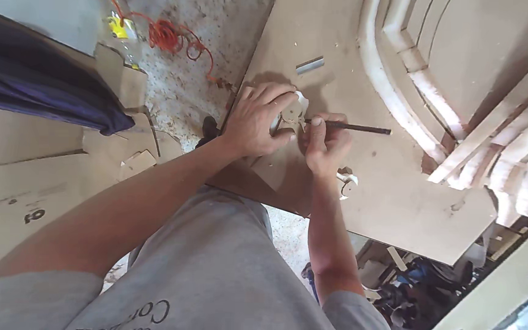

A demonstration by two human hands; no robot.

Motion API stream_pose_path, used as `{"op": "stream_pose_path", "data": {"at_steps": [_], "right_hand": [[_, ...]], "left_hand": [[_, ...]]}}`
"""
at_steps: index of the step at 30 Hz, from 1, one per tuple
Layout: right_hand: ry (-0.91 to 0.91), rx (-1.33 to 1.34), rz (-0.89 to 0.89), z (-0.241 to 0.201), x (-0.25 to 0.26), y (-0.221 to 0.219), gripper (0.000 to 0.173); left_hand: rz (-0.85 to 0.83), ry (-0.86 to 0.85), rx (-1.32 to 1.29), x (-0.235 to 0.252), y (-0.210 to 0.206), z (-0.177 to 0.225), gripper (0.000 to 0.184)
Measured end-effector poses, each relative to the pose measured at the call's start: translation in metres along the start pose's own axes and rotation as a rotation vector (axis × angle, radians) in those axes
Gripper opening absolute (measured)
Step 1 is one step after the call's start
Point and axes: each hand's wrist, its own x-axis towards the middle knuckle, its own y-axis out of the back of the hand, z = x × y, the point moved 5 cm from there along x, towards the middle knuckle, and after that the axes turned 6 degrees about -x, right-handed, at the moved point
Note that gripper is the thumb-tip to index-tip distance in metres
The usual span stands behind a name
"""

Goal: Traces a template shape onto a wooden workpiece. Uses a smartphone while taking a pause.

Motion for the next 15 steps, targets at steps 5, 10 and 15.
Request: {"op": "stream_pose_path", "data": {"at_steps": [5,10,15], "right_hand": [[0.051,0.032,-0.127,-0.013,0.005,-0.011,0.016],[0.077,0.074,-0.134,-0.011,0.006,-0.016,0.016],[0.071,0.067,-0.166,-0.013,0.006,-0.02,0.015]], "left_hand": [[-0.008,-0.025,-0.009,-0.002,0.001,0.0,0.074],[-0.097,-0.047,-0.031,-0.002,0.002,-0.004,0.088],[-0.117,-0.056,-0.057,0.001,0.004,-0.005,0.089]]}}
